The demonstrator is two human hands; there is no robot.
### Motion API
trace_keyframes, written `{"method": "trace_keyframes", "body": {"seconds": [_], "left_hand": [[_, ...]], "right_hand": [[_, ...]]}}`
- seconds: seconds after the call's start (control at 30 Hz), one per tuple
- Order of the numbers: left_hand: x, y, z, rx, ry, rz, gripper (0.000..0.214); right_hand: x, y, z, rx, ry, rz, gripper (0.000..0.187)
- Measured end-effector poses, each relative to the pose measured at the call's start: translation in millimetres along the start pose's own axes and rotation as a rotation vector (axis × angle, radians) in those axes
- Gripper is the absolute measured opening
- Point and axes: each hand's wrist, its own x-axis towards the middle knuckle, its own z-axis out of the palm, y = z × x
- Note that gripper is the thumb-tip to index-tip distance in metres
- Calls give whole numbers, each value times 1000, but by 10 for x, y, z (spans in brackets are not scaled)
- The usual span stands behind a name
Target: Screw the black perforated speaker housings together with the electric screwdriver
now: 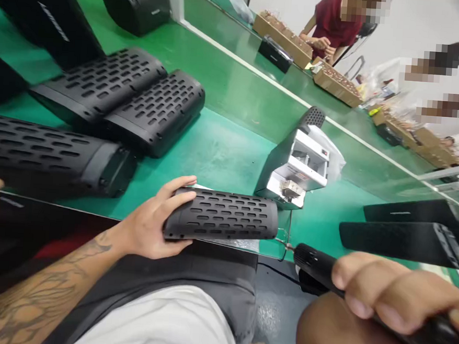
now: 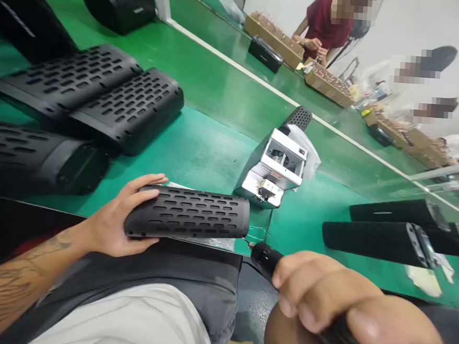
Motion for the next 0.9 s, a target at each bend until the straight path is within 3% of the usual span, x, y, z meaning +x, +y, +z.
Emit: {"method": "trace_keyframes", "body": {"seconds": [0.03, 0.07, 0.1, 0.2, 0.3, 0.43, 0.53, 0.73, 0.9], "left_hand": [[-11, -17, 13, -6, 8, -5, 116], [-19, -25, 23, -11, 17, -7, 115], [-23, -25, 29, -13, 23, -7, 115], [-21, -8, 30, -5, 24, -5, 117], [-14, -4, 28, -2, 27, -16, 119], [-9, -4, 35, -7, 30, -18, 120], [-9, -1, 35, -6, 27, -1, 118], [-9, -8, 25, 4, 16, -8, 120], [18, -9, 24, 18, 26, 12, 118]], "right_hand": [[28, -5, 96, -119, -75, -176, 26], [51, 5, 207, -132, 35, -277, 25], [70, 23, 315, -128, 73, -288, 26], [135, 57, 495, -71, 19, -142, 39], [266, 47, 429, -34, -118, 62, 63], [407, 70, 326, 16, -134, 129, 72], [380, 146, 381, 24, -159, 94, 69], [371, 351, 560, 57, -111, -150, 48], [541, 448, 544, 185, -179, -173, 35]]}}
